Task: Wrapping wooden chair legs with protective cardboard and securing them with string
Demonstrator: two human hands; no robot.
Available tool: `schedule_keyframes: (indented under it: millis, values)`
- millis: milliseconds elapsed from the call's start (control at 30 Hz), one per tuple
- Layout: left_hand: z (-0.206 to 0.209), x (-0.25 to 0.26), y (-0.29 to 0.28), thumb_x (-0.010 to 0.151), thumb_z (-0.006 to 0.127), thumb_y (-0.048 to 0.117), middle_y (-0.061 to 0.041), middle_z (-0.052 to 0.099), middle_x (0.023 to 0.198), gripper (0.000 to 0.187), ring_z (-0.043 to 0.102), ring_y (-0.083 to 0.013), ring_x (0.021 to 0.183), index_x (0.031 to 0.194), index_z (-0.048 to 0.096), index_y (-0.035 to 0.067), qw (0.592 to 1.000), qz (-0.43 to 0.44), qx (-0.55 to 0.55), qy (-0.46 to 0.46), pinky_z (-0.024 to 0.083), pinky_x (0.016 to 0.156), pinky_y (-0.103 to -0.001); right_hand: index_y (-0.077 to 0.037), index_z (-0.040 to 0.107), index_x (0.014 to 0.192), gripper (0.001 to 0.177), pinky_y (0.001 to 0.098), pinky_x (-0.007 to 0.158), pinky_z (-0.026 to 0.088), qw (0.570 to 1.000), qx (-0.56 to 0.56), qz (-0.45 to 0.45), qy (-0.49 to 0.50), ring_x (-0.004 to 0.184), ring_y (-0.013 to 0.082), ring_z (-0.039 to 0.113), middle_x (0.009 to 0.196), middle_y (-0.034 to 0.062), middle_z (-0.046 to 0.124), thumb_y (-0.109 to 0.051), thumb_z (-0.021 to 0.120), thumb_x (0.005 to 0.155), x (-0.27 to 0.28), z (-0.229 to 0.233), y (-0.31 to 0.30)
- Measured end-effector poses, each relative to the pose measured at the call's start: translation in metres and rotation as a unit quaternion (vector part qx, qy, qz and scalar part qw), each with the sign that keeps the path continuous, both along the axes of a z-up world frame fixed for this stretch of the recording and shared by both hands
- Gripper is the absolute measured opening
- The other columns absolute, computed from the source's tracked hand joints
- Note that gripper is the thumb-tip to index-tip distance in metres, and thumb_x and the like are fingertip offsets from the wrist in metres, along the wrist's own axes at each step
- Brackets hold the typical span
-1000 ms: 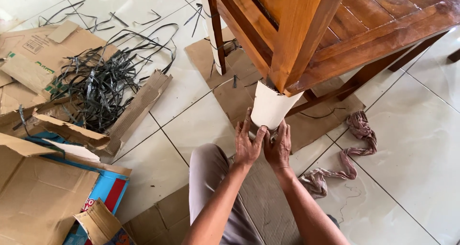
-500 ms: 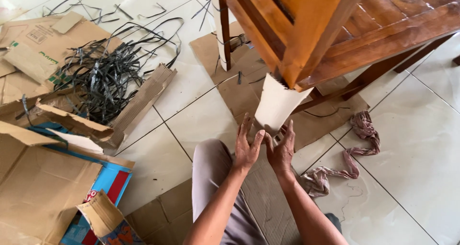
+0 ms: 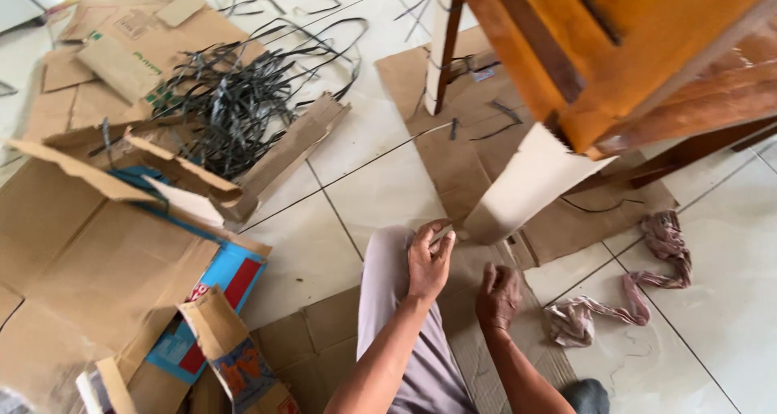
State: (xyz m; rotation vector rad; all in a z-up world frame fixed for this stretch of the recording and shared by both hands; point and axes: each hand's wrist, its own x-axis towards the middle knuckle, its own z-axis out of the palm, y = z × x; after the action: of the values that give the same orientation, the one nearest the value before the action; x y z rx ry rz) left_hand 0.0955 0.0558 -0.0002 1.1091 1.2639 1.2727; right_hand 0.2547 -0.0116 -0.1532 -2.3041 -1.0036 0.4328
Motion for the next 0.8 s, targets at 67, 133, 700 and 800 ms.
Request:
schedule_keyframes:
  millis: [67, 133, 700, 800]
  values:
    - [0.01, -0.01, -0.007, 0.1, 0.065, 0.018, -0.014, 0.069, 0.112, 0.022, 0.068, -0.0358, 0.114, 0.117, 0.071, 0.007, 0.999, 0.016, 0.026, 0.013, 0.061, 0.09, -0.043, -0.022, 0.061, 0.113, 0.042, 0.0534, 0.089, 0.053, 0.999, 0.014, 0.029, 0.013, 0.099, 0.0378, 0.068, 0.095, 0.0106, 0.064, -0.062, 0.051, 0.105, -0.028, 0.02, 0.005]
    - [0.029, -0.025, -0.011, 0.101, 0.064, 0.018, -0.015, 0.071, 0.106, 0.02, 0.07, -0.0373, 0.108, 0.113, 0.072, 0.005, 0.998, 0.031, 0.057, 0.027, 0.061, 0.087, -0.043, -0.022, 0.062, 0.109, 0.038, 0.0537, 0.088, 0.053, 0.998, 0.033, 0.056, 0.026, 0.098, 0.0395, 0.068, 0.093, 0.012, 0.066, -0.059, 0.051, 0.106, -0.054, 0.039, 0.016]
    - [-0.005, -0.171, -0.028, 0.091, 0.069, 0.013, -0.011, 0.077, 0.09, 0.011, 0.074, -0.0327, 0.095, 0.093, 0.079, 0.011, 0.973, 0.159, -0.025, 0.166, 0.055, 0.088, -0.047, -0.023, 0.069, 0.098, 0.017, 0.0388, 0.08, 0.058, 0.893, 0.057, 0.446, -0.031, 0.079, 0.0226, 0.076, 0.084, 0.0002, 0.074, -0.038, 0.061, 0.099, -0.226, 0.167, 0.099]
    - [-0.013, -0.182, -0.025, 0.091, 0.071, 0.015, -0.011, 0.077, 0.089, 0.008, 0.075, -0.0327, 0.094, 0.093, 0.079, 0.013, 0.965, 0.184, -0.029, 0.185, 0.055, 0.085, -0.046, -0.024, 0.066, 0.098, 0.017, 0.0398, 0.079, 0.056, 0.876, 0.037, 0.479, -0.042, 0.082, 0.0227, 0.076, 0.082, -0.0009, 0.071, -0.041, 0.061, 0.098, -0.23, 0.157, 0.102]
